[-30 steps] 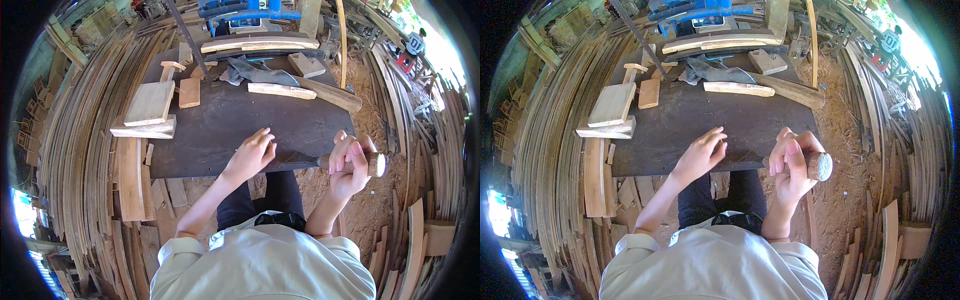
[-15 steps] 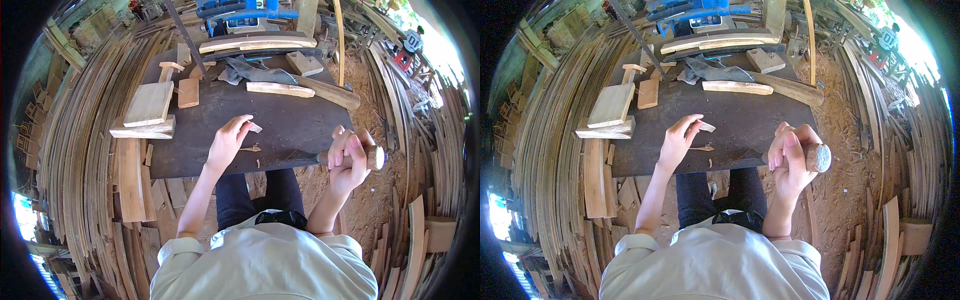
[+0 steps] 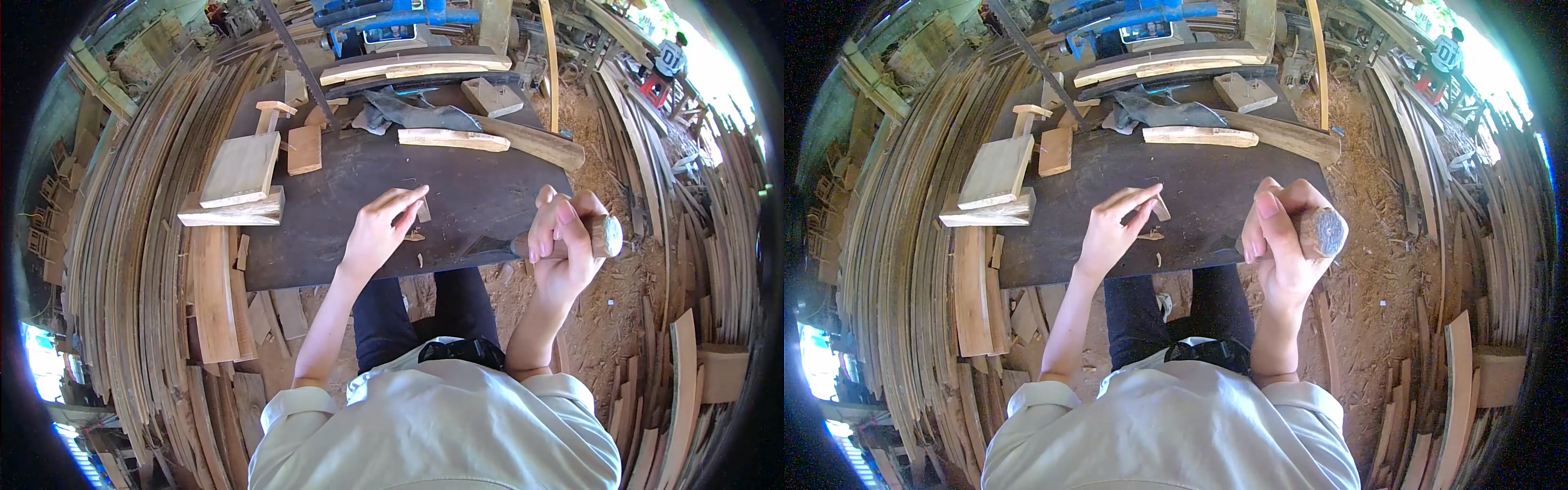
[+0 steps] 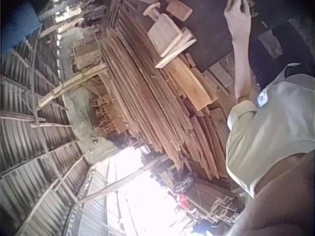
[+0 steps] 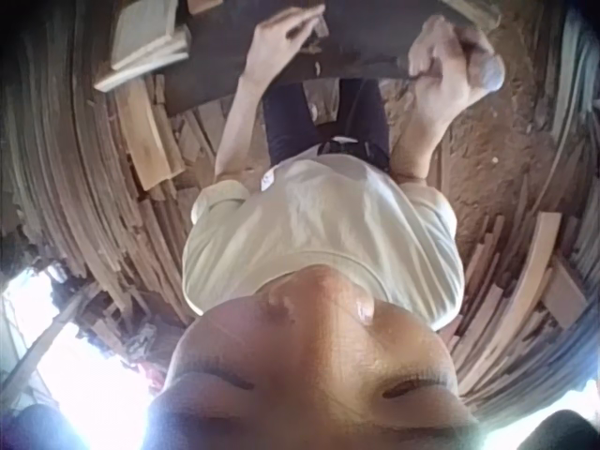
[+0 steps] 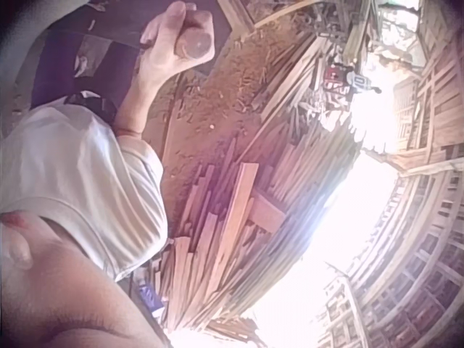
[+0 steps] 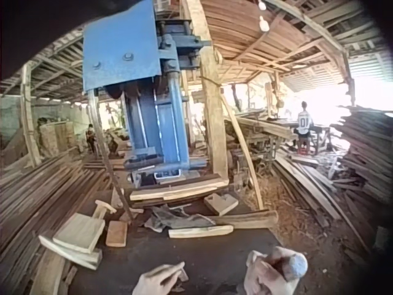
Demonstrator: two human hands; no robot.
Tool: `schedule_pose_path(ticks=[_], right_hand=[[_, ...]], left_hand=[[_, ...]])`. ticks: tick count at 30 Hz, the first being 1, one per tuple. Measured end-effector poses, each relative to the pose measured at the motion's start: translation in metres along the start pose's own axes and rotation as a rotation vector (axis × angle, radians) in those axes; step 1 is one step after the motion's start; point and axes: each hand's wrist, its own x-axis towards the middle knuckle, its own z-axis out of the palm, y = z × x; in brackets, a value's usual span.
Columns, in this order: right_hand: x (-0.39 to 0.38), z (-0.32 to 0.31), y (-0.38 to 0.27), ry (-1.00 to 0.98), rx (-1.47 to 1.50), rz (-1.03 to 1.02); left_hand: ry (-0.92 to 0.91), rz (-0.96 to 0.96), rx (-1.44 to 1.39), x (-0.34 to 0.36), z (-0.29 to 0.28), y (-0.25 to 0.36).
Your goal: The person uses a chisel and a wooden mallet to carve a small rectangular piece of wood on a workbench. They repeatedly strike the chisel to remove wood shavings, occasionally pausing to inspect the piece or clear debris. The task involves precise manual shaping of the wood.
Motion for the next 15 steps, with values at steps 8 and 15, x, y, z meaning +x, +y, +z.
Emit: schedule_pose_path(ticks=[8,15], right_hand=[[0.015,0.034,-0.021,-0.132,0.048,-0.099],[0.027,0.052,0.007,-0.123,-0.026,-0.038]], left_hand=[[-0.024,0.013,-0.104,-0.013,0.007,0.003],[0.124,0.093,-0.154,-0.012,0.015,0.001]])
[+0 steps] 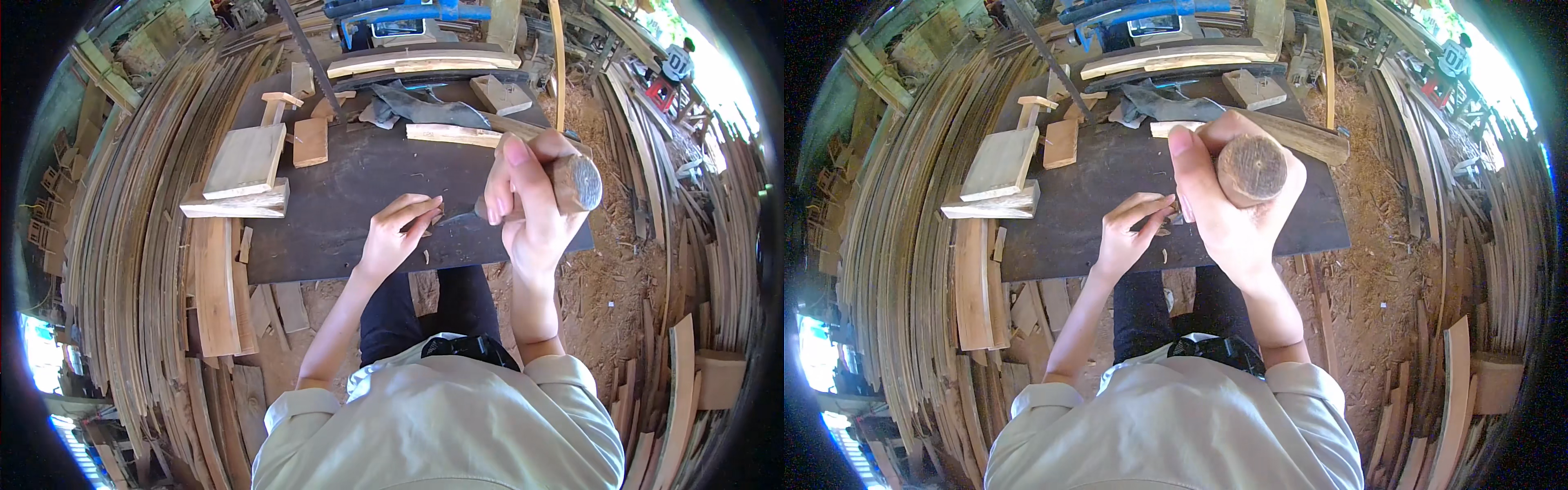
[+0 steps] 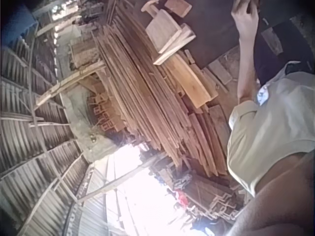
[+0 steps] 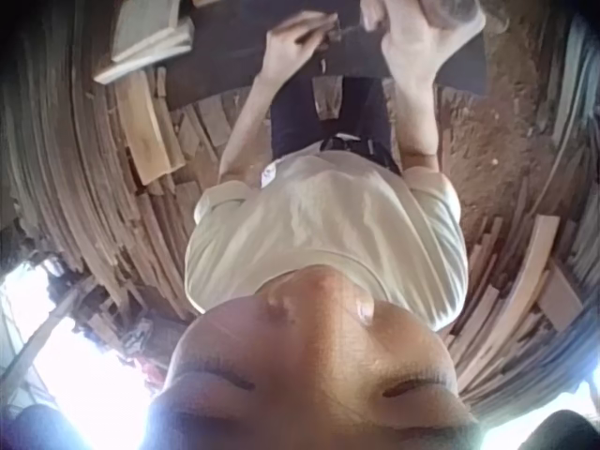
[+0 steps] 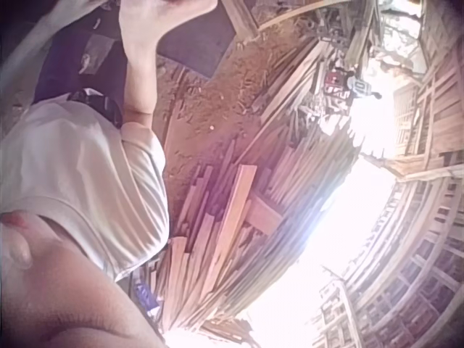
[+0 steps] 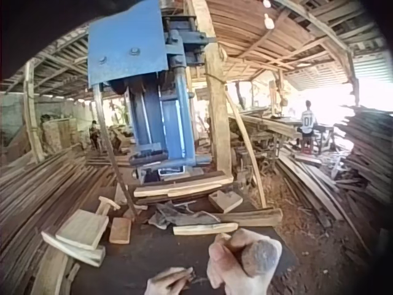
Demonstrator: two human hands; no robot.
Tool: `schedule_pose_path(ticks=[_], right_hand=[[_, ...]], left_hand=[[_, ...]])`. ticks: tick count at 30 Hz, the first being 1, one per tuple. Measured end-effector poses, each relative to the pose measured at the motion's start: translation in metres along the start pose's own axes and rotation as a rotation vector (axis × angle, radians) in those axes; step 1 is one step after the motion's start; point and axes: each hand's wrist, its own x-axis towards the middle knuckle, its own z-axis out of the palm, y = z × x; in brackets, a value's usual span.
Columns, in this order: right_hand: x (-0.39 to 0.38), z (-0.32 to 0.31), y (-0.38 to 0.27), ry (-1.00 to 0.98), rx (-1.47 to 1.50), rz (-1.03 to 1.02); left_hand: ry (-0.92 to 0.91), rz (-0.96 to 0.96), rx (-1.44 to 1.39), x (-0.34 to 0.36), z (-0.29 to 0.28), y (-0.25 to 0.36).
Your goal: The person uses a chisel and a wooden mallet to carve a small rectangular piece of wood on a workbench. They repeatedly strike the chisel to remove wood shavings, occasionally pausing to inspect the piece or clear debris. The task involves precise manual shaping of the wood.
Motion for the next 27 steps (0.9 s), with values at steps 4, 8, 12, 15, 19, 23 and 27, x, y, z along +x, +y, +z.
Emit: schedule_pose_path(ticks=[4,8,12,15,19,23,27], right_hand=[[0.002,0.001,0.005,-0.004,-0.037,-0.027],[0.004,0.009,0.001,0.011,0.034,0.085],[0.004,0.009,0.004,0.028,-0.008,0.043],[0.001,0.007,0.029,0.062,-0.146,0.097],[0.0,0.007,0.013,0.088,0.147,0.134],[0.002,0.008,0.024,0.084,-0.045,0.08],[-0.001,0.008,0.021,0.071,-0.076,0.084]], left_hand=[[0.034,-0.019,0.0,-0.004,0.003,-0.006],[0.013,-0.053,-0.059,-0.005,0.003,-0.001],[0.012,-0.015,-0.078,-0.006,0.004,-0.006],[0.0,-0.013,-0.079,-0.005,0.004,-0.007],[0.014,0.0,-0.075,-0.005,0.003,-0.01],[0.012,-0.011,-0.104,-0.006,0.004,-0.012],[0.03,-0.026,-0.105,-0.007,0.004,-0.011]])
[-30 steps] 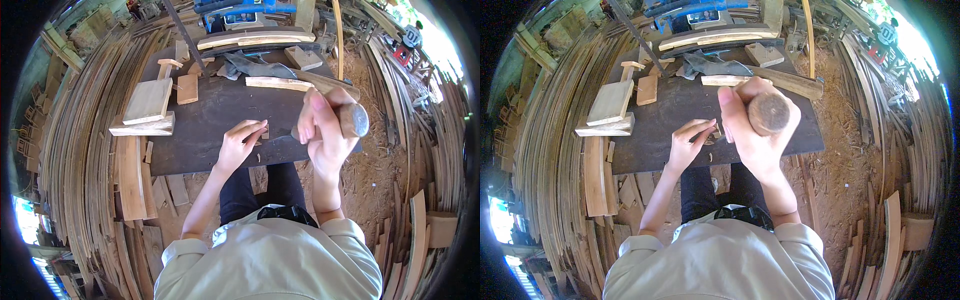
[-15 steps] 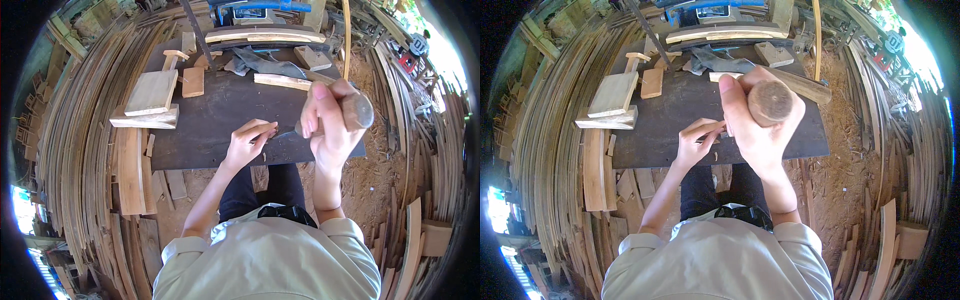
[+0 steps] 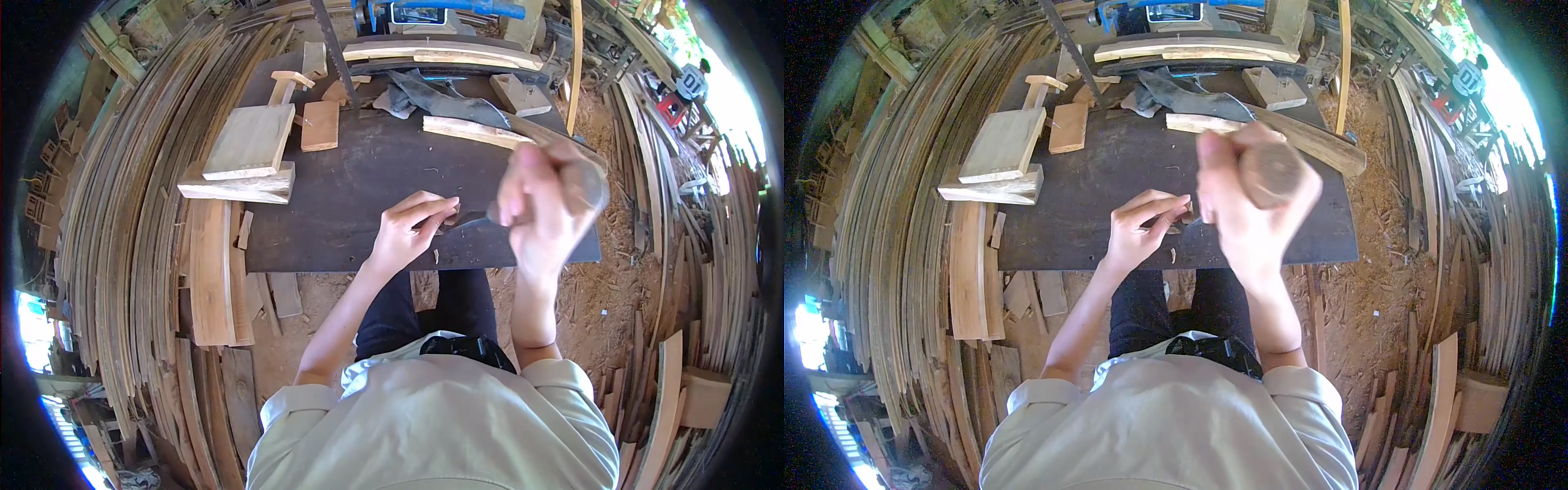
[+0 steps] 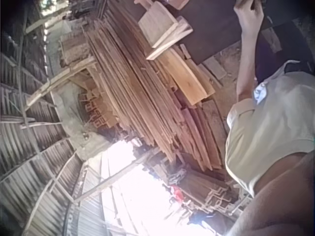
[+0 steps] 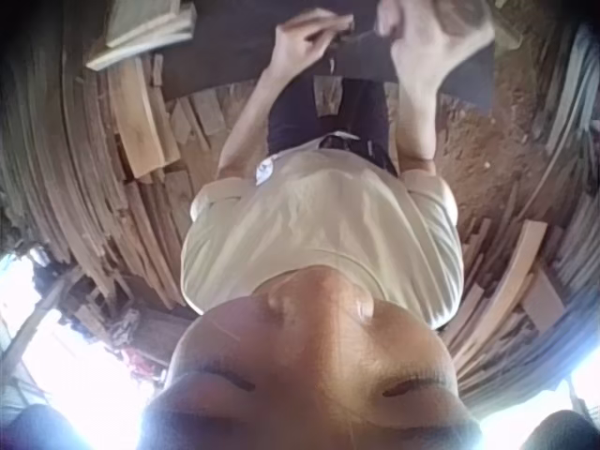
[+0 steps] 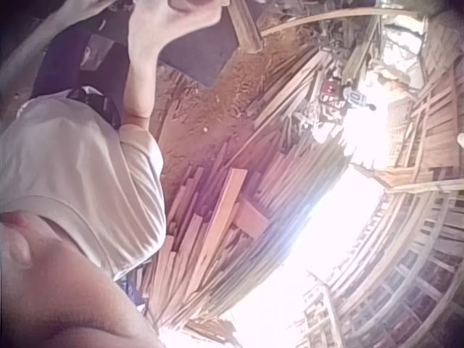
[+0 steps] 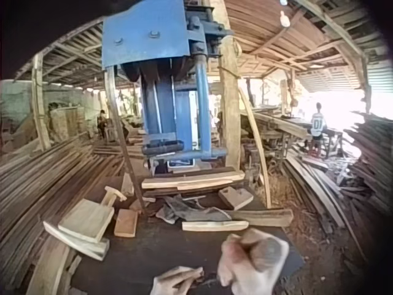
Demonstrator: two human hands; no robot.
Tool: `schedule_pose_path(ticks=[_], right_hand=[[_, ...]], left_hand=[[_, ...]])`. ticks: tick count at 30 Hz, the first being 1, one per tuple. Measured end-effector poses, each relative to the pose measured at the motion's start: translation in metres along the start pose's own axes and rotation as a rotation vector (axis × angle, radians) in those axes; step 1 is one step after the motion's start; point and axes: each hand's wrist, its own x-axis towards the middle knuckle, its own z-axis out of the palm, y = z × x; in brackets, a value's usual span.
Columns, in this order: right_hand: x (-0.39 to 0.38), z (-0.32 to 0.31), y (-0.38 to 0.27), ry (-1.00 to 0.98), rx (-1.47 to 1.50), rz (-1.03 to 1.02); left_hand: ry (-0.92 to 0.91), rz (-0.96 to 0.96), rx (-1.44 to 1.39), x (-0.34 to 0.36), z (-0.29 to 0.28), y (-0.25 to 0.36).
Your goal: The person uses a chisel and a wooden mallet to carve a small rectangular piece of wood on a workbench. They repeatedly strike the chisel to remove wood shavings, occasionally pausing to inspect the piece or clear debris. The task involves precise manual shaping of the wood.
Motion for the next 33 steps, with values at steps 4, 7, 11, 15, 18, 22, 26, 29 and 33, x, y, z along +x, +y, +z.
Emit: schedule_pose_path(ticks=[4,7,11,15,18,22,26,29,33], right_hand=[[-0.001,0.002,-0.006,0.04,0.139,-0.037],[-0.002,0.005,0.006,-0.002,0.109,0.108],[-0.002,-0.002,-0.008,-0.008,0.147,-0.036],[-0.004,0.001,0.018,-0.042,-0.096,0.006],[-0.002,0.002,-0.004,0.053,0.187,0.085],[-0.002,-0.004,-0.012,0.004,0.23,-0.038],[0.002,-0.001,-0.013,0.001,0.205,-0.003],[0.002,0.0,-0.014,-0.029,0.198,0.0],[0.0,0.001,-0.019,-0.015,0.182,-0.004]], left_hand=[[-0.004,0.02,-0.005,0.001,0.0,-0.003],[0.0,0.021,0.01,-0.002,0.0,-0.001],[-0.013,-0.008,-0.026,0.001,-0.001,0.001],[0.001,0.023,-0.002,0.0,0.0,0.001],[0.014,0.013,-0.021,-0.002,-0.001,-0.001],[0.029,-0.032,-0.019,0.001,-0.001,0.003],[0.015,0.022,0.032,-0.001,-0.003,-0.001],[-0.008,0.04,0.0,-0.002,0.0,0.0],[-0.003,0.052,0.052,-0.002,-0.002,0.008]])
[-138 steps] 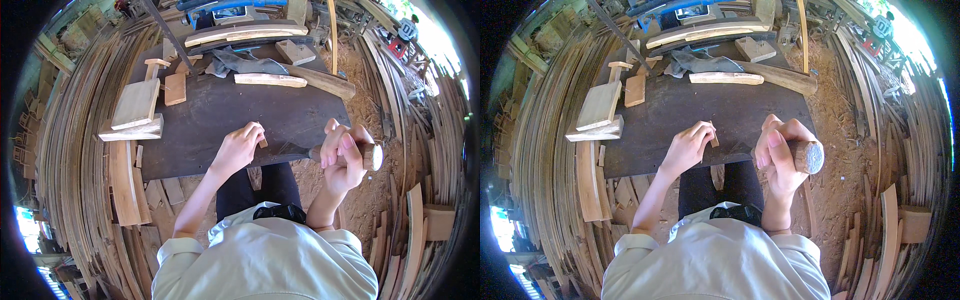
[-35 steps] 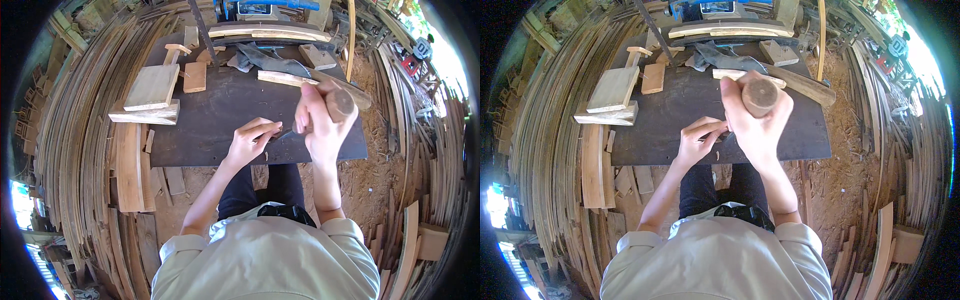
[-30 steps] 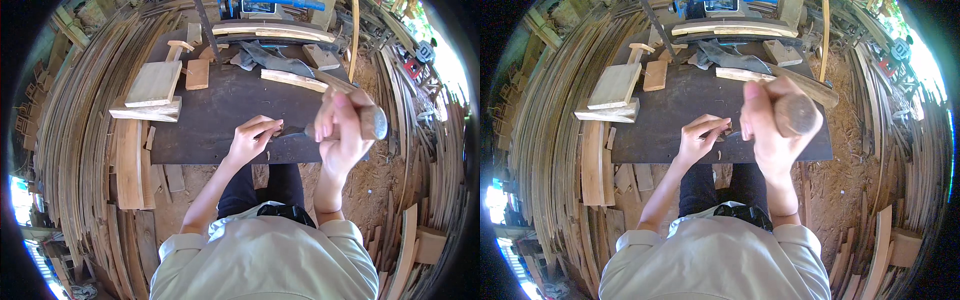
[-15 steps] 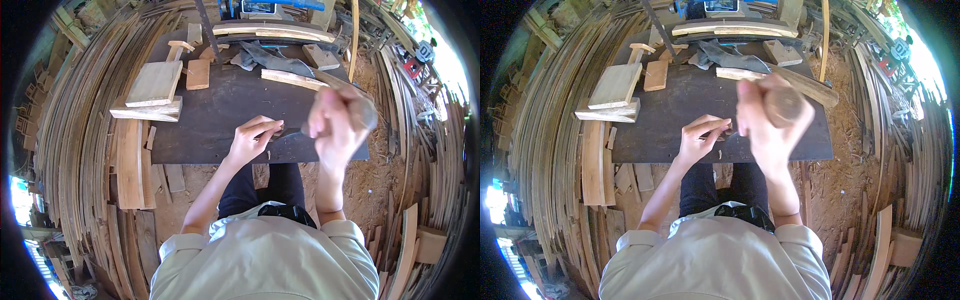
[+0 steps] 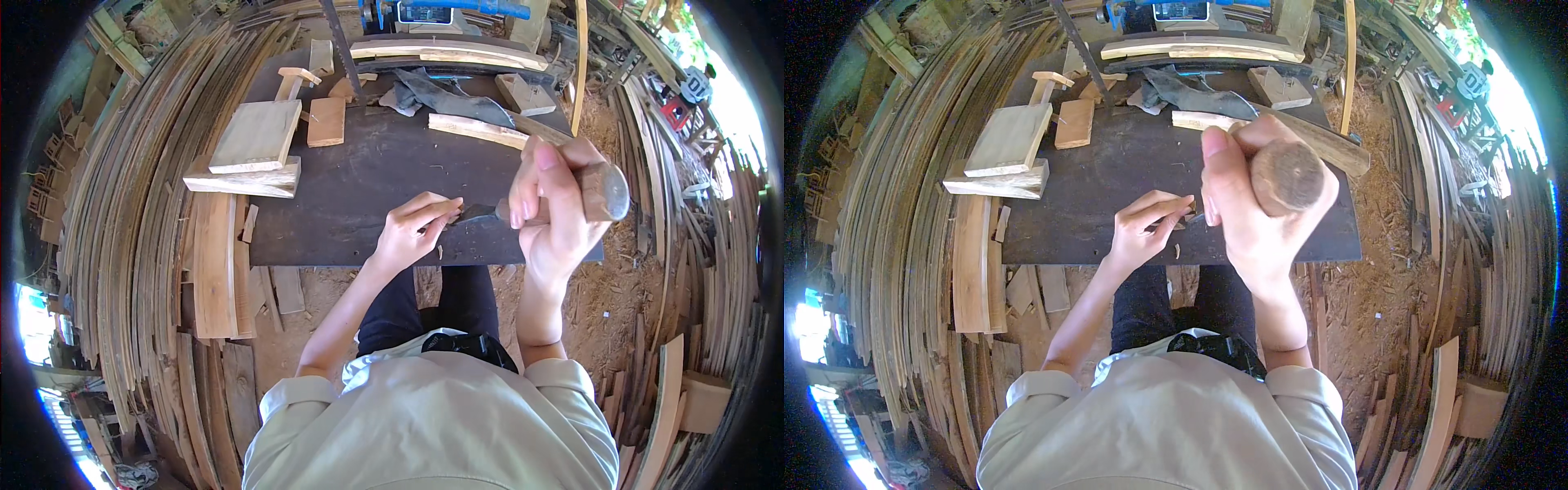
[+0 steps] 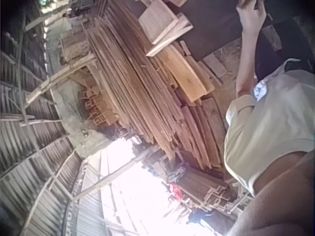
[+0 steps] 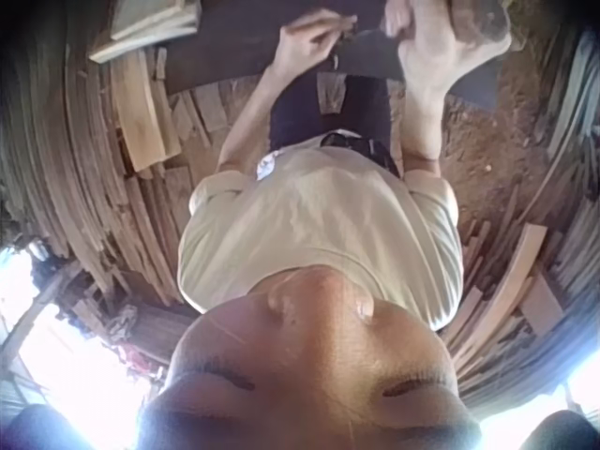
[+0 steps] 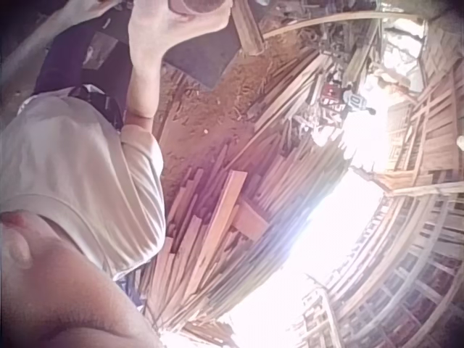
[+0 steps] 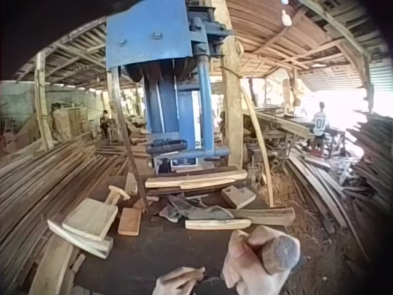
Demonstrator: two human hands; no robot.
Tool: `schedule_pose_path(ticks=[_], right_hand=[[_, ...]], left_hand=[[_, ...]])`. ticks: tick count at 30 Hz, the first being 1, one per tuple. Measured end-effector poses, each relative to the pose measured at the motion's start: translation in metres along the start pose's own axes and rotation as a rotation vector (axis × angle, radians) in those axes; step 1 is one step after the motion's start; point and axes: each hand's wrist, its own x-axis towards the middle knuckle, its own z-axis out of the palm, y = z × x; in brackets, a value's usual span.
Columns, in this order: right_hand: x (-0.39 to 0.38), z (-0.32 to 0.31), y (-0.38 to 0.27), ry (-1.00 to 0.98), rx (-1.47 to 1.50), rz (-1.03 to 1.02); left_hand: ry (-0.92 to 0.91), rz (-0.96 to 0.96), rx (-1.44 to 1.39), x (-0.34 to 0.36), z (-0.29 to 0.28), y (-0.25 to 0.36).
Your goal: The person uses a chisel and a wooden mallet to carve a small rectangular piece of wood on a workbench. They repeatedly strike the chisel to remove wood shavings, occasionally pausing to inspect the piece or clear debris. The task involves precise manual shaping of the wood.
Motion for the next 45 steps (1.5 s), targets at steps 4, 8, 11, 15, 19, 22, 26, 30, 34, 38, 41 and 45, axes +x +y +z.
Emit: schedule_pose_path(ticks=[4,8,11,15,19,22,26,30,34,38,41,45], right_hand=[[0.002,0.001,-0.001,-0.028,-0.052,0.005],[0.001,0.0,-0.002,0.01,0.002,0.0],[-0.001,-0.001,-0.003,0.024,0.016,0.012],[0.002,0.003,0.002,0.017,-0.045,-0.005],[0.005,0.002,0.004,0.028,-0.058,0.006],[0.003,0.004,0.005,0.056,-0.082,0.027],[0.003,0.003,0.009,0.046,-0.07,-0.017],[0.0,0.004,0.017,0.027,-0.053,0.007],[0.003,0.003,0.012,0.027,0.095,-0.047],[0.001,0.002,0.006,0.035,0.083,-0.071],[0.003,0.003,0.01,0.068,0.098,0.006],[0.001,0.003,0.006,0.044,0.126,-0.01]], left_hand=[[0.003,0.002,0.017,-0.002,-0.001,0.002],[0.013,-0.063,-0.024,-0.009,0.003,0.005],[0.016,-0.05,-0.017,-0.008,0.003,0.01],[0.011,-0.036,-0.014,-0.01,0.006,0.004],[0.015,-0.007,-0.019,-0.008,0.007,0.003],[0.01,-0.002,-0.008,-0.01,0.008,0.006],[0.026,0.003,0.0,-0.007,0.005,0.008],[0.026,-0.014,0.004,-0.009,0.003,0.004],[0.001,-0.028,0.024,-0.002,-0.002,0.001],[0.02,-0.033,-0.003,-0.008,0.0,-0.002],[0.022,-0.03,-0.003,-0.009,0.0,-0.004],[0.046,-0.031,-0.044,-0.01,0.0,-0.007]])
